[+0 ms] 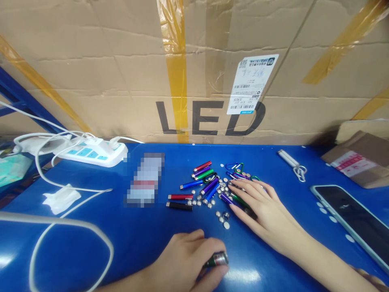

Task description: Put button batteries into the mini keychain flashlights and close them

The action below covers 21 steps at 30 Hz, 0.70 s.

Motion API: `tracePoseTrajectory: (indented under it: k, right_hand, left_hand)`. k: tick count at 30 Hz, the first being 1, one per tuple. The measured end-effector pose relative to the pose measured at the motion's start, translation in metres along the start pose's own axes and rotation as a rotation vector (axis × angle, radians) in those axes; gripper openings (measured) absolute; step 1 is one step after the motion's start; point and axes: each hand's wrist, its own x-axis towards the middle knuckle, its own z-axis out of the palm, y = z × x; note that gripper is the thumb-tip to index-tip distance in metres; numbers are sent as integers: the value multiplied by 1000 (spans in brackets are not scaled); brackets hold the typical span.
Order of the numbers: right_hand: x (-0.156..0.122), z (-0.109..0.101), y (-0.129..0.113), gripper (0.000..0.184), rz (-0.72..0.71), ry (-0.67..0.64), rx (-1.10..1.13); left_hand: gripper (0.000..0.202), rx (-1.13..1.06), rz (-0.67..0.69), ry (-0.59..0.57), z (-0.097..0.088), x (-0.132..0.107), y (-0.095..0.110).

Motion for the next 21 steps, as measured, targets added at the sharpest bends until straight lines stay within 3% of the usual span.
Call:
tracePoseTrajectory:
  k: [8,16,21]
  right_hand:
    - [0,-4,-3,33,8,22,74]
    - [-1,-14,-5,10,-60,355,217]
    - [-2,-13,-6,8,-38,347,273]
  left_hand:
    - [8,-16,-16,-2,1,0,0]
    - [11,-6,-11,6,1,-1,-1]
    - [11,7,-4,13,2,0,-1]
